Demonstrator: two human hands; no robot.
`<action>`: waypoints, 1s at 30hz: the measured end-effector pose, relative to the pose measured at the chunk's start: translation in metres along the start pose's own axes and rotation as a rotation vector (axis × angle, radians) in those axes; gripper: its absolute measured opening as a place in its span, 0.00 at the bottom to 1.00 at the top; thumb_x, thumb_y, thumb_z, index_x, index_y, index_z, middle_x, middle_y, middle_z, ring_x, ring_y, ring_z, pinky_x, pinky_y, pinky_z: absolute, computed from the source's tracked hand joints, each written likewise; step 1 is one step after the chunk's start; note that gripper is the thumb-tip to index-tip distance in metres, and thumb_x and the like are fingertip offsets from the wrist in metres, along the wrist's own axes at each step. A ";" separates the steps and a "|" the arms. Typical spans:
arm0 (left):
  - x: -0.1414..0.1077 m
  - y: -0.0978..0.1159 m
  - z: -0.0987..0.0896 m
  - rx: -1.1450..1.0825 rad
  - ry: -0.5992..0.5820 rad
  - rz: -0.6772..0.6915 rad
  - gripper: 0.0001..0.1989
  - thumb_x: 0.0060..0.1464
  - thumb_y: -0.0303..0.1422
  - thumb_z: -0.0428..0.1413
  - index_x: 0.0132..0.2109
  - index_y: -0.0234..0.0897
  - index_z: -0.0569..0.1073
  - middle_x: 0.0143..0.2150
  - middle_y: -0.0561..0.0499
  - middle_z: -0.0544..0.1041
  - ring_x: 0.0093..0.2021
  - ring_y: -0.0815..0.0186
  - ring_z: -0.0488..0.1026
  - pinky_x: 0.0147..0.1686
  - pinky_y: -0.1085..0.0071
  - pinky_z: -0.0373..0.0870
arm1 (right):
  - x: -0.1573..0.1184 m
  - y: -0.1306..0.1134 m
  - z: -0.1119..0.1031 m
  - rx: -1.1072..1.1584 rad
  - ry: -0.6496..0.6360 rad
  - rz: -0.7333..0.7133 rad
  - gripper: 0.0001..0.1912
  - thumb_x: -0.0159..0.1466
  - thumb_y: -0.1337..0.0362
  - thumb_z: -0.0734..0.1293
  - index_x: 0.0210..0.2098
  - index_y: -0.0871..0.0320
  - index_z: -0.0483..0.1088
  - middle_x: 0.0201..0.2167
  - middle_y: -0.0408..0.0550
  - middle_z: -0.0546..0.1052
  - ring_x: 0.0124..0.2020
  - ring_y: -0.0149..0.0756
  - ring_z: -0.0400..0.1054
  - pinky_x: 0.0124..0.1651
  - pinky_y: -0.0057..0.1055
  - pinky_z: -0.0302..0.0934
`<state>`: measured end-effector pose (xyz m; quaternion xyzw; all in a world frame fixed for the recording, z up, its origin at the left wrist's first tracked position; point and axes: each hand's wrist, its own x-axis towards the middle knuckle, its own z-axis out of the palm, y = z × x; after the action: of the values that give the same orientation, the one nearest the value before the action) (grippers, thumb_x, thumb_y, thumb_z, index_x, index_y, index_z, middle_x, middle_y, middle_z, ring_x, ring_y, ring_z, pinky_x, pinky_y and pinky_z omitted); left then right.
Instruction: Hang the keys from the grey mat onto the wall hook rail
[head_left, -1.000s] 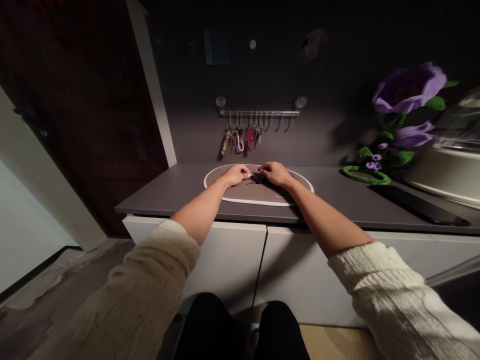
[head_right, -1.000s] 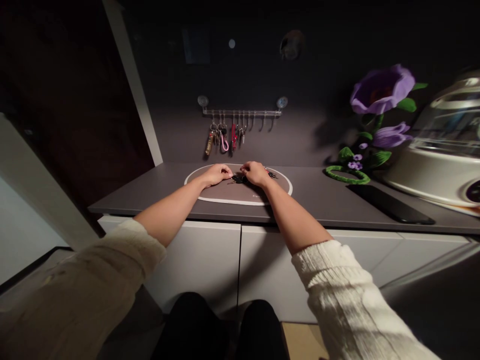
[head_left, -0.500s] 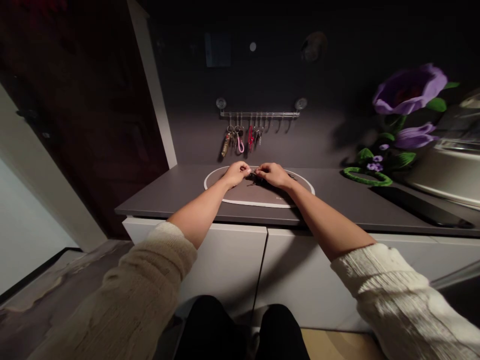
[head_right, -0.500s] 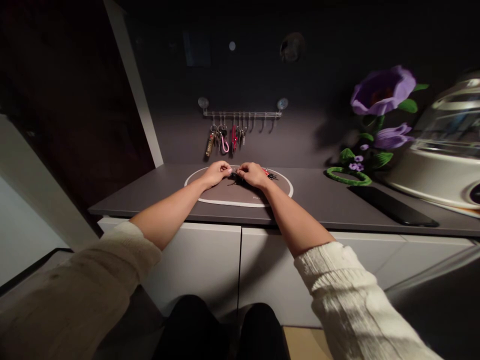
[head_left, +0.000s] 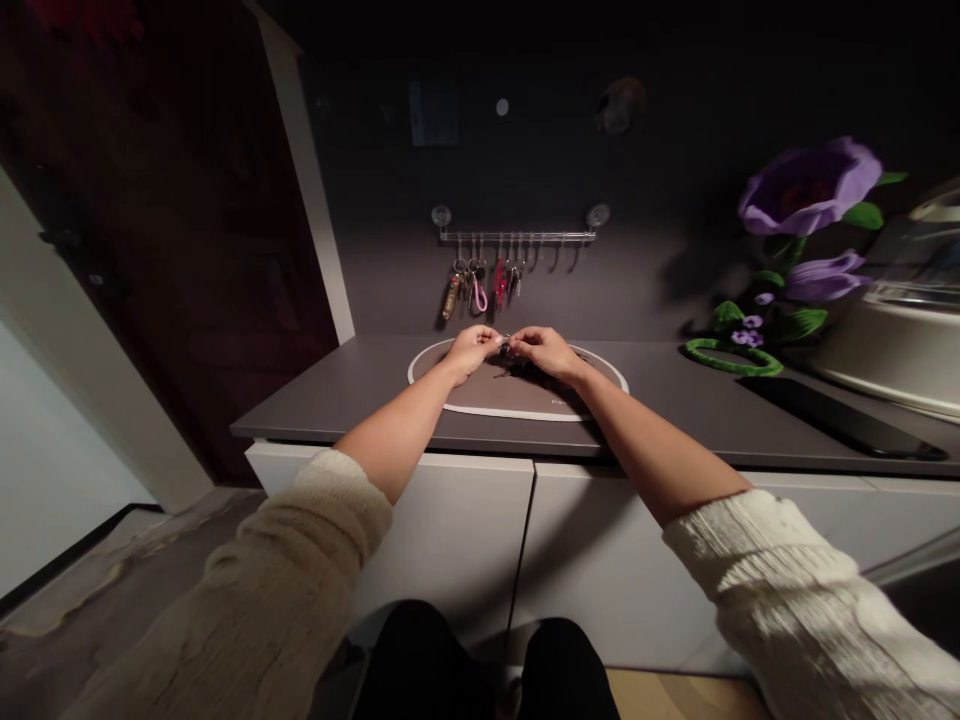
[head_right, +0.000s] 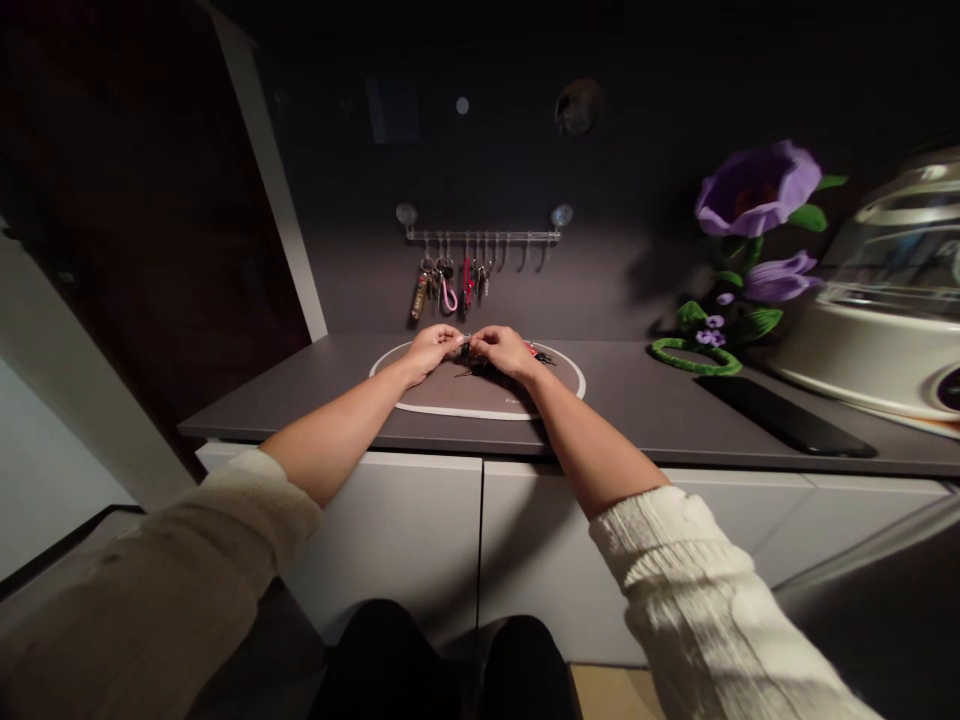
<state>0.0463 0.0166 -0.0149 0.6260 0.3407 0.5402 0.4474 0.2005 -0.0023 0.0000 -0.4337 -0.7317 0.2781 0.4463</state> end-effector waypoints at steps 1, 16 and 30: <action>0.000 0.000 0.000 -0.008 -0.005 0.000 0.06 0.43 0.27 0.57 0.29 0.31 0.67 0.23 0.55 0.68 0.25 0.76 0.63 0.31 0.76 0.60 | 0.000 0.001 0.000 -0.001 0.006 -0.004 0.07 0.53 0.65 0.64 0.29 0.63 0.70 0.24 0.45 0.73 0.26 0.27 0.65 0.35 0.25 0.59; -0.001 0.000 0.003 -0.021 -0.037 0.038 0.08 0.44 0.31 0.58 0.32 0.33 0.67 0.25 0.55 0.68 0.24 0.76 0.62 0.28 0.78 0.59 | 0.003 0.004 -0.006 -0.096 0.102 -0.073 0.13 0.52 0.57 0.64 0.29 0.62 0.71 0.25 0.44 0.72 0.27 0.28 0.61 0.35 0.27 0.56; 0.009 -0.013 0.004 0.469 0.108 0.228 0.09 0.50 0.36 0.49 0.28 0.34 0.66 0.20 0.56 0.65 0.22 0.73 0.60 0.24 0.76 0.54 | 0.013 0.007 -0.008 0.272 0.250 0.051 0.08 0.53 0.60 0.64 0.27 0.60 0.64 0.23 0.40 0.68 0.26 0.24 0.62 0.33 0.24 0.61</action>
<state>0.0526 0.0286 -0.0235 0.7174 0.4071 0.5259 0.2076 0.2073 0.0121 0.0035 -0.4191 -0.6150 0.3297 0.5809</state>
